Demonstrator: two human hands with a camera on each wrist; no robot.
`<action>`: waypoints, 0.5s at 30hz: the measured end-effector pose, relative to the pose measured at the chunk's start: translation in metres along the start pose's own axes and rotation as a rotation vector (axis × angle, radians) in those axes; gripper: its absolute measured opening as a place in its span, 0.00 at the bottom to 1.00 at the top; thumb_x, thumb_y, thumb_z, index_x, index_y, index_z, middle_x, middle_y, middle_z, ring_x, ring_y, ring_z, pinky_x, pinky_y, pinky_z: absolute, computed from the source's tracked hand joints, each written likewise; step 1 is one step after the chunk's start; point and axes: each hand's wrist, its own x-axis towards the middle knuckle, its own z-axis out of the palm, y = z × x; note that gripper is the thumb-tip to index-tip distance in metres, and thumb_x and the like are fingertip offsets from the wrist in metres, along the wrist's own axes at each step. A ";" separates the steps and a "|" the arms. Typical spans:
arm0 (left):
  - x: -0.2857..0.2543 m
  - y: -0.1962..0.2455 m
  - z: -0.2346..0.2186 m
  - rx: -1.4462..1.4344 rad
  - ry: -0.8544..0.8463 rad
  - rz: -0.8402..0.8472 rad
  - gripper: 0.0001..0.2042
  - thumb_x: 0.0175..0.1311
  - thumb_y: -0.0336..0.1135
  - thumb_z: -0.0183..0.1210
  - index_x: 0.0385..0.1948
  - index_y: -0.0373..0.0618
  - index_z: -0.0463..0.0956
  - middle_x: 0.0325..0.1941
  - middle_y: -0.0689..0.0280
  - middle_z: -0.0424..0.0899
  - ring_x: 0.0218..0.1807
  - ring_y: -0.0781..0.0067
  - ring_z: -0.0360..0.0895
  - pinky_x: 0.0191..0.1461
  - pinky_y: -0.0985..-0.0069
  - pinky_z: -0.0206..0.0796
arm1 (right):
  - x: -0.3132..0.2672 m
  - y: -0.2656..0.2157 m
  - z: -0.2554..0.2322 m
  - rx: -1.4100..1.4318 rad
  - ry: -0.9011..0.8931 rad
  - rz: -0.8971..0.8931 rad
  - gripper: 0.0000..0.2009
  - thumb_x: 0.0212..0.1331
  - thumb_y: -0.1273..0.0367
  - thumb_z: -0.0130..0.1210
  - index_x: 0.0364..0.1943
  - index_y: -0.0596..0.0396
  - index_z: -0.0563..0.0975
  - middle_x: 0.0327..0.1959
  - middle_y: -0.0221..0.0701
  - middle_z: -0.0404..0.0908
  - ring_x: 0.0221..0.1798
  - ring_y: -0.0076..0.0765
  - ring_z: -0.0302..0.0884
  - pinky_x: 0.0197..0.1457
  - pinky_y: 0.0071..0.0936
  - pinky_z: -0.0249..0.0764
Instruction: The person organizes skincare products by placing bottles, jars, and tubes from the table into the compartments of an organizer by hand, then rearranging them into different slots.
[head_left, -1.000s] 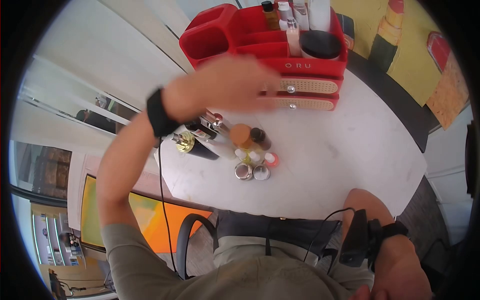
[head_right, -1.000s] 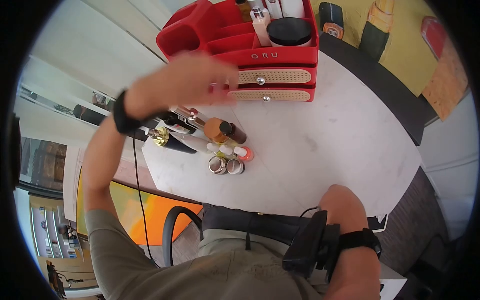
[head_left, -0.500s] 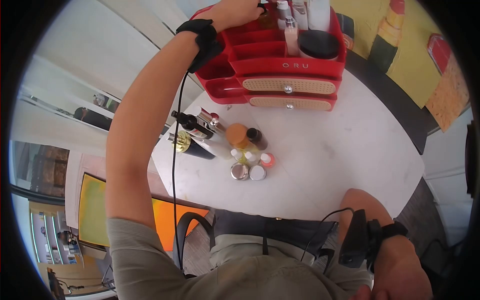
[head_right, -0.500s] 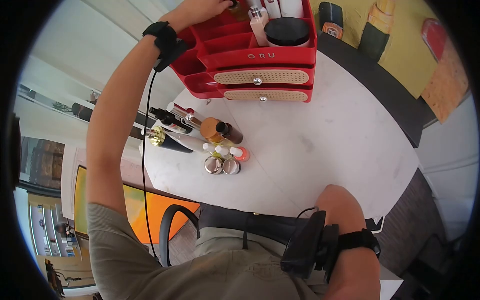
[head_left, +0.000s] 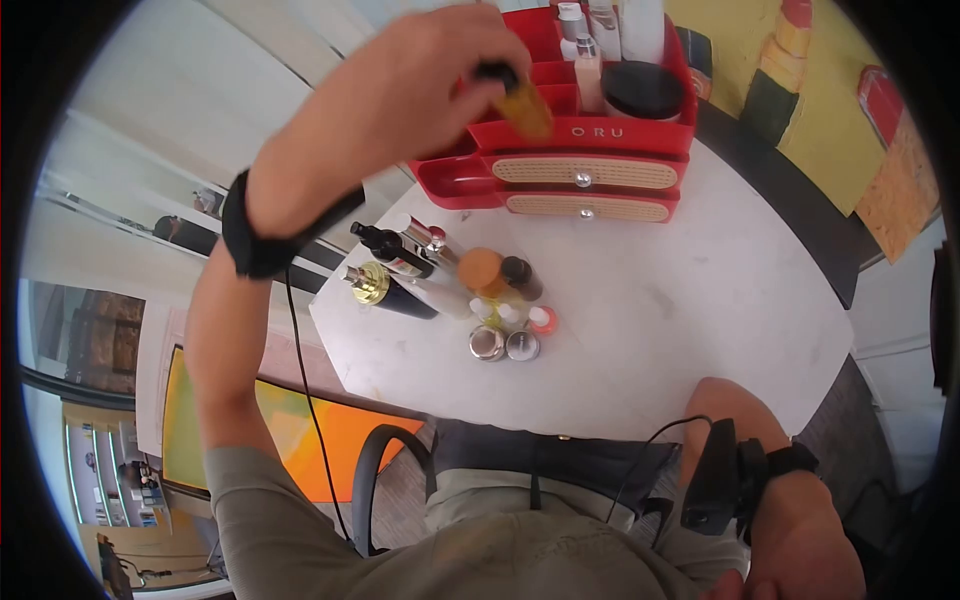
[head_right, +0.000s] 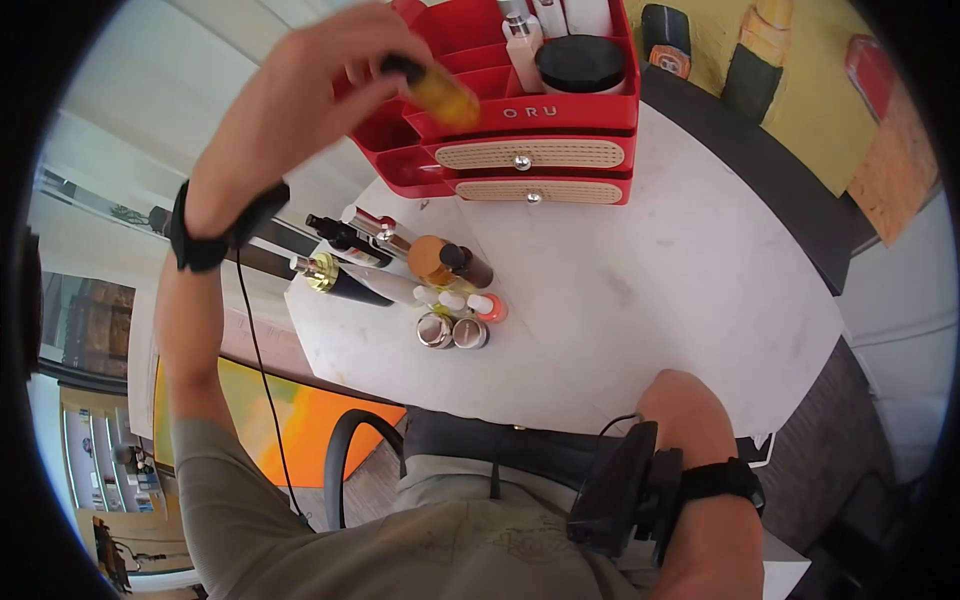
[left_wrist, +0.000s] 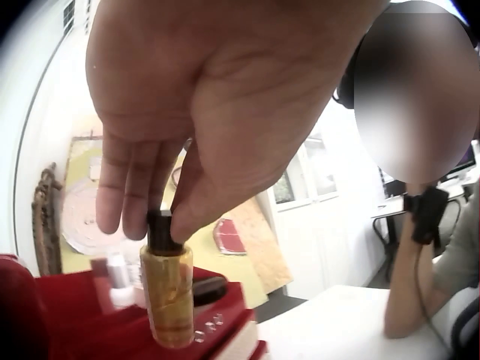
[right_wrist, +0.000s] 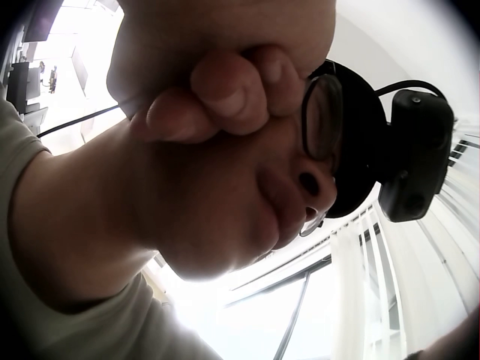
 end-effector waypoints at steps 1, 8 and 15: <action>-0.008 0.012 0.001 -0.062 -0.051 0.025 0.10 0.62 0.20 0.64 0.43 0.40 0.81 0.44 0.62 0.84 0.38 0.63 0.82 0.43 0.70 0.78 | 0.000 0.001 0.002 0.032 0.021 -0.005 0.16 0.54 0.72 0.58 0.09 0.51 0.71 0.09 0.26 0.72 0.13 0.22 0.71 0.14 0.16 0.54; -0.043 0.033 0.059 -0.151 -0.394 -0.017 0.09 0.60 0.24 0.64 0.41 0.40 0.79 0.46 0.61 0.78 0.47 0.55 0.81 0.49 0.64 0.76 | 0.007 -0.002 0.009 0.066 0.004 0.040 0.16 0.54 0.72 0.59 0.09 0.51 0.71 0.09 0.26 0.73 0.13 0.22 0.71 0.15 0.16 0.55; -0.060 0.039 0.092 -0.220 -0.649 -0.060 0.06 0.61 0.25 0.63 0.39 0.40 0.79 0.47 0.61 0.77 0.47 0.56 0.81 0.49 0.63 0.75 | 0.005 -0.001 0.005 0.038 -0.007 0.033 0.17 0.54 0.71 0.59 0.09 0.51 0.71 0.09 0.25 0.72 0.12 0.22 0.71 0.15 0.17 0.55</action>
